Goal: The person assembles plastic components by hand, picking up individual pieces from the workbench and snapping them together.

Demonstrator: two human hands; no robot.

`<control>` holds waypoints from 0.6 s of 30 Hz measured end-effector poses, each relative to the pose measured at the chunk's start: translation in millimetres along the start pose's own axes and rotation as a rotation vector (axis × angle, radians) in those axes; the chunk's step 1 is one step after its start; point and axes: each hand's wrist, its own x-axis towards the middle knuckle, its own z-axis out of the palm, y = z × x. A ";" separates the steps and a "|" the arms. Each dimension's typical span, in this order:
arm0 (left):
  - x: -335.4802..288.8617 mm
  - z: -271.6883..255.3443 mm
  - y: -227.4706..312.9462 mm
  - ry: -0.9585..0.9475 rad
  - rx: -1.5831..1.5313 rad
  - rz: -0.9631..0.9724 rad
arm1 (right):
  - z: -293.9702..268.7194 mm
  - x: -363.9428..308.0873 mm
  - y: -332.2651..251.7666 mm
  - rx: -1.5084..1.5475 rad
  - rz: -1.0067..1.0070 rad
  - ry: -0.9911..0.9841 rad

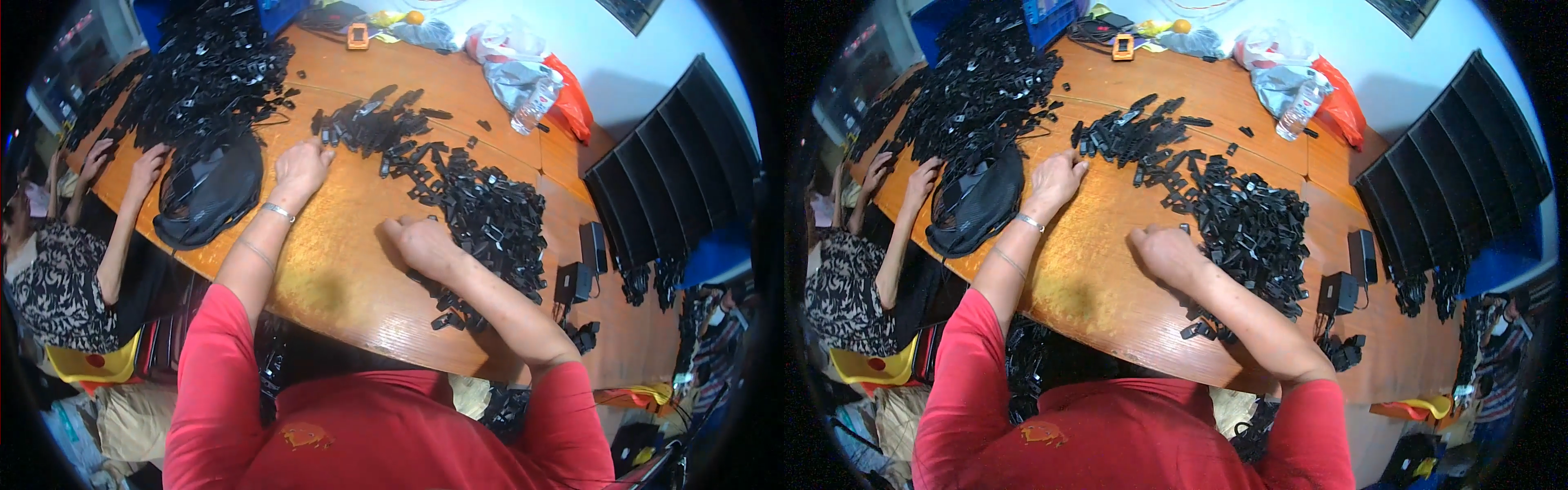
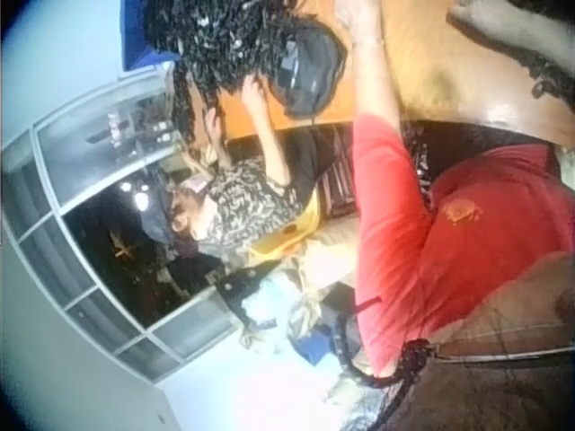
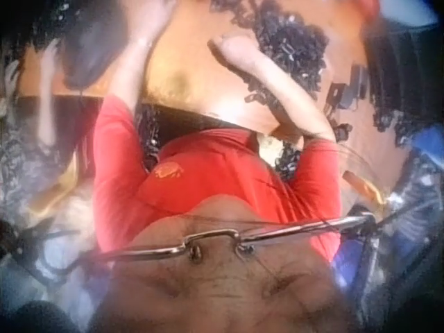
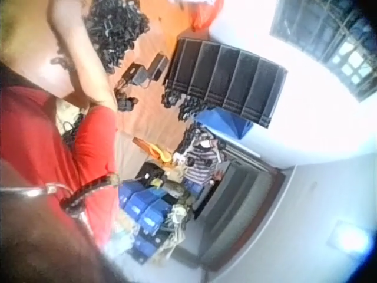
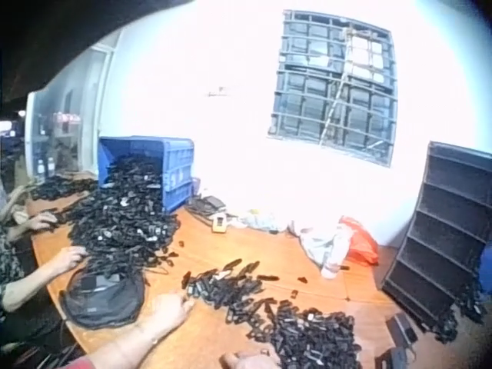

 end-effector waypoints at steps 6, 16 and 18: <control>-18.0 18.0 -14.6 0.127 0.044 0.005 | 17.0 6.6 -4.3 0.014 -0.017 -0.008; -147.7 14.4 -12.0 0.078 -0.222 0.445 | 7.4 -5.6 -7.8 0.076 0.100 0.022; -153.6 10.5 -13.7 0.135 -0.206 0.449 | -1.8 4.3 -20.6 0.128 0.212 0.051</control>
